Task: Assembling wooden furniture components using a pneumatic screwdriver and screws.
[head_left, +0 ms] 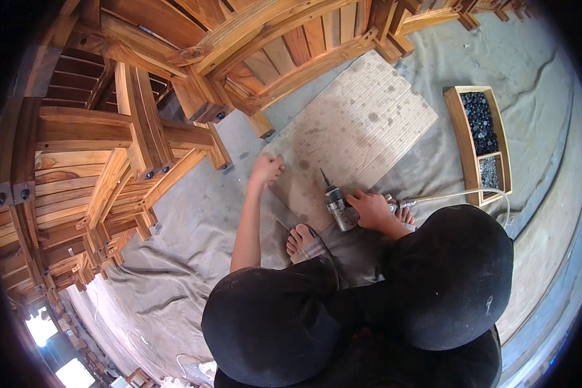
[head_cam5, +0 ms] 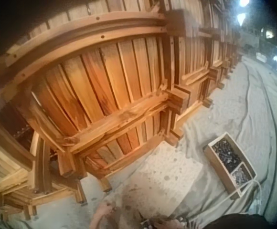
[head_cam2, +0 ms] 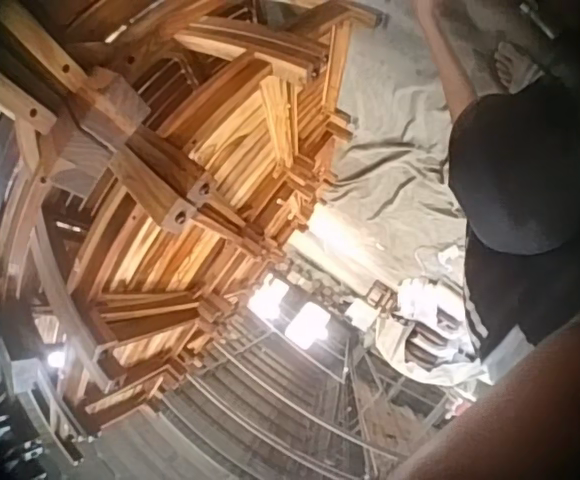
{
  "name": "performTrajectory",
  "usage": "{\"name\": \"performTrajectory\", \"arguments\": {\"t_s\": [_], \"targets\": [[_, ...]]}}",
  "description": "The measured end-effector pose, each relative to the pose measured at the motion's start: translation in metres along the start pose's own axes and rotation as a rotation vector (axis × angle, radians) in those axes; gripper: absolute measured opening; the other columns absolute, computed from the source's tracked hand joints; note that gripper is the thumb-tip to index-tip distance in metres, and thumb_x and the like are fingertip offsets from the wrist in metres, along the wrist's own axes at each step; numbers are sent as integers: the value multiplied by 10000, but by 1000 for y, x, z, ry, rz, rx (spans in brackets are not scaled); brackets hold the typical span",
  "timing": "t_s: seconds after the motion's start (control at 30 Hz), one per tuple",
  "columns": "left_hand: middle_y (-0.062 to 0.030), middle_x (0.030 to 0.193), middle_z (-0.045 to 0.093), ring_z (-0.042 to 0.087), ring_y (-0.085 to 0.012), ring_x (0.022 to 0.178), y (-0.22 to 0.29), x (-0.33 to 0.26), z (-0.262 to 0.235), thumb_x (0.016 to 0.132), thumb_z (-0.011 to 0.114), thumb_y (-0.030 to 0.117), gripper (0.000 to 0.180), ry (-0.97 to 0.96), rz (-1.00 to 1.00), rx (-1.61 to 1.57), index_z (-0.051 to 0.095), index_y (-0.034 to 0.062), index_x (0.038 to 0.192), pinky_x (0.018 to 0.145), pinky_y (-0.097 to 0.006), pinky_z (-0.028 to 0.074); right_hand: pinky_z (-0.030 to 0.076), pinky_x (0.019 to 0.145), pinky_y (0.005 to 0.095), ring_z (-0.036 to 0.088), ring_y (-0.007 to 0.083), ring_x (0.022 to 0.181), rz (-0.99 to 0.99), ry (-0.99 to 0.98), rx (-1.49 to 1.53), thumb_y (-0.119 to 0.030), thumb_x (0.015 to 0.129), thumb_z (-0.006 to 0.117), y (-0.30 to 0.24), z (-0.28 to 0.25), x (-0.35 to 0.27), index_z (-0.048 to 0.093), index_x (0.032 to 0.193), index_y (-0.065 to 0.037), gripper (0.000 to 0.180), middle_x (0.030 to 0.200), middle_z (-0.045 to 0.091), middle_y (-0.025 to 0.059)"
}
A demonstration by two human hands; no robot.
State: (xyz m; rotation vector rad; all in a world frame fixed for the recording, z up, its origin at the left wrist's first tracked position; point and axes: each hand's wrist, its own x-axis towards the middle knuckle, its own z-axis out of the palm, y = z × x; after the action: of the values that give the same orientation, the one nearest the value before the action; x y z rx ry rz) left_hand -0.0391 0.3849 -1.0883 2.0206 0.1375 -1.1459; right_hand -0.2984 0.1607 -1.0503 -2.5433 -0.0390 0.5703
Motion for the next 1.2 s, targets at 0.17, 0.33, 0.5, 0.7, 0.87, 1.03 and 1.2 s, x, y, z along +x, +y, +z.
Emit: {"name": "performTrajectory", "arguments": {"t_s": [0.17, 0.33, 0.5, 0.7, 0.87, 1.03, 1.2], "targets": [[33, 589, 453, 383, -76, 442, -18, -33, -19, 880, 548, 216, 216, -187, -145, -202, 564, 30, 773, 391, -233, 266, 484, 714, 468, 640, 352, 857, -69, 160, -3, -81, 641, 660, -7, 17, 0, 543, 1163, -107, 535, 1042, 568, 133], [56, 584, 386, 334, -54, 459, -26, -78, -3, 938, 499, 223, 218, -435, -123, -701, 519, 71, 783, 420, -213, 262, 435, 728, 442, 613, 324, 891, -79, 371, -129, -91, 577, 671, -13, 27, -9, 555, 1144, -112, 579, 1031, 560, 120], [65, 586, 378, 335, -44, 457, -12, -109, 3, 949, 502, 239, 246, -417, 27, -821, 496, 89, 753, 417, -208, 254, 461, 736, 445, 616, 358, 913, -1, 201, 115, -101, 592, 675, -19, -9, -3, 568, 1115, -78, 533, 998, 599, 142], [61, 587, 366, 324, -49, 459, 36, -124, 9, 943, 528, 250, 236, -486, 203, -994, 485, 100, 765, 416, -209, 241, 489, 707, 404, 628, 384, 821, -110, 283, 537, -153, 653, 706, -35, -98, 0, 568, 1111, -13, 499, 858, 636, 205], [59, 593, 378, 323, -54, 461, 130, -177, -2, 957, 513, 239, 194, -270, 304, -944, 525, 91, 834, 409, -215, 246, 473, 745, 295, 566, 120, 824, -426, 342, 1000, -73, 757, 755, -79, -185, -9, 578, 1156, 16, 445, 927, 655, 94], [34, 613, 421, 359, -67, 466, 230, -224, -8, 987, 521, 265, 230, -111, 579, -997, 534, 62, 881, 398, -223, 258, 516, 765, 341, 649, 307, 839, -675, 696, 678, -46, 706, 731, -101, -233, -14, 622, 1085, 17, 399, 967, 648, 157], [61, 585, 394, 330, -47, 443, 291, -284, 0, 987, 536, 307, 265, -147, 786, -955, 544, 83, 846, 382, -209, 251, 511, 630, 335, 639, 309, 725, -696, 1002, 431, -43, 663, 716, -109, -262, -34, 621, 932, 26, 293, 863, 625, 160]]}}
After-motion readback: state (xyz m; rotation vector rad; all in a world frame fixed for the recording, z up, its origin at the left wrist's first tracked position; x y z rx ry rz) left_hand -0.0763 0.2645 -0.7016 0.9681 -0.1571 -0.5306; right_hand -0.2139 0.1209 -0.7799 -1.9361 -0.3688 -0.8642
